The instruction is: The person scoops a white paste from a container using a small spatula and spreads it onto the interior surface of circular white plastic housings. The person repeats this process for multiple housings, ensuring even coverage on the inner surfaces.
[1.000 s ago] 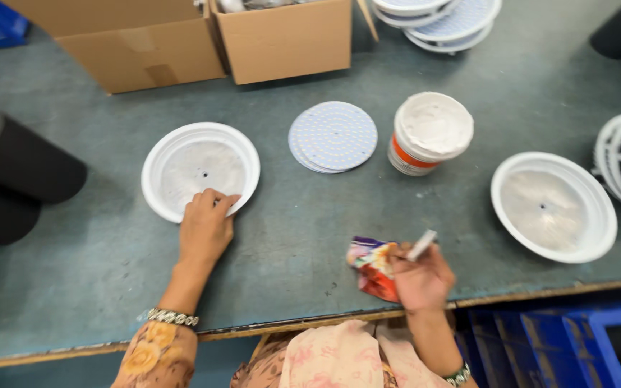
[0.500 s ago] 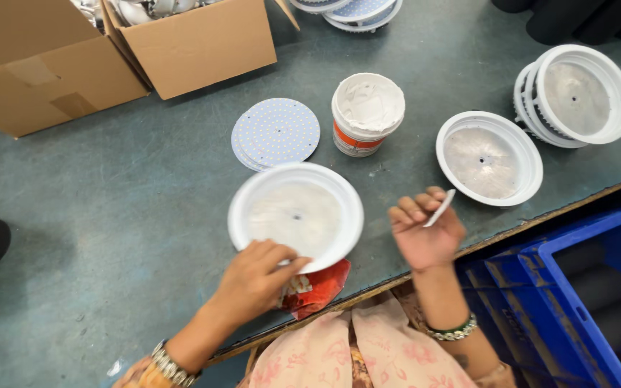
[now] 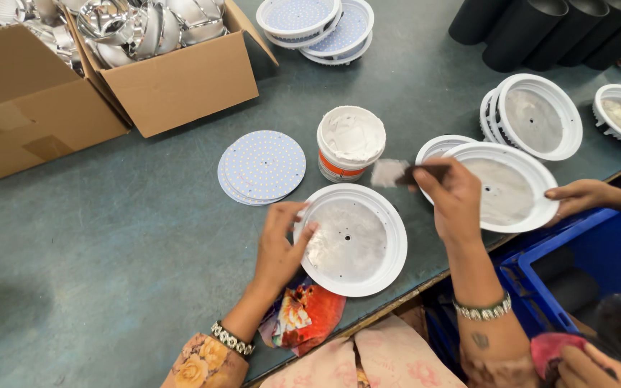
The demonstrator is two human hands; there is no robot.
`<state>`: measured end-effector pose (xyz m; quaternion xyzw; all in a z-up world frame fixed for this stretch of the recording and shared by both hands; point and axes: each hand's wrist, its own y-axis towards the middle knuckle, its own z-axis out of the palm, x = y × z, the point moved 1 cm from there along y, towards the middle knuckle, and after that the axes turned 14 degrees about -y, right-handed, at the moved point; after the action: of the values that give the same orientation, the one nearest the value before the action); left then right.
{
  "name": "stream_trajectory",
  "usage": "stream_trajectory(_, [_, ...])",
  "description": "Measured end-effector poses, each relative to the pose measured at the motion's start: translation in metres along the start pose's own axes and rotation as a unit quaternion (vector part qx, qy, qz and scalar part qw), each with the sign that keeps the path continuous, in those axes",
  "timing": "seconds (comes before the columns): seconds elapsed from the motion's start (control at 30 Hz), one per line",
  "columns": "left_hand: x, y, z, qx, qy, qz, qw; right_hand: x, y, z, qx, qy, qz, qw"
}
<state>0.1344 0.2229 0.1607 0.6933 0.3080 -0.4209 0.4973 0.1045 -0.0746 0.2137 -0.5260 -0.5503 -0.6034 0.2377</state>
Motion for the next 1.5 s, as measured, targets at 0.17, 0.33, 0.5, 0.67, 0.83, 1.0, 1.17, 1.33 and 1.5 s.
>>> stream_trajectory(0.17, [0.040,0.006,-0.003,-0.060,-0.020,-0.131,0.989,0.017,0.076,0.040,0.071,-0.389,-0.101,0.913])
stream_trajectory(0.33, [0.047,0.001,-0.003,0.007,0.042,-0.160,0.986,0.014,0.114,0.070,0.172,-0.472,-0.053,0.863])
stream_trajectory(0.5, [0.045,0.002,-0.004,0.006,0.048,-0.137,0.989,0.011,0.112,0.060,0.213,-0.425,0.011,0.880])
stream_trajectory(0.67, [0.045,0.003,-0.003,0.013,0.063,-0.144,0.987,0.004,0.109,0.042,0.203,-0.339,0.030,0.918])
stream_trajectory(0.83, [0.044,0.003,-0.004,0.014,0.064,-0.147,0.987,-0.011,0.117,0.034,0.118,-0.076,0.006,0.990])
stream_trajectory(1.0, [0.042,0.003,-0.004,0.005,0.067,-0.133,0.989,-0.033,0.121,0.018,0.059,-0.104,0.040,0.992])
stream_trajectory(1.17, [0.039,0.004,-0.001,-0.003,0.078,-0.152,0.985,-0.038,0.121,0.002,0.040,-0.035,0.164,0.985])
stream_trajectory(1.33, [0.045,0.001,0.001,-0.009,0.066,-0.162,0.985,-0.018,0.069,0.016,0.105,-0.037,0.118,0.987])
stream_trajectory(1.5, [0.046,0.000,0.008,-0.031,0.023,-0.175,0.984,0.001,-0.026,0.063,0.157,-0.456,-0.136,0.865])
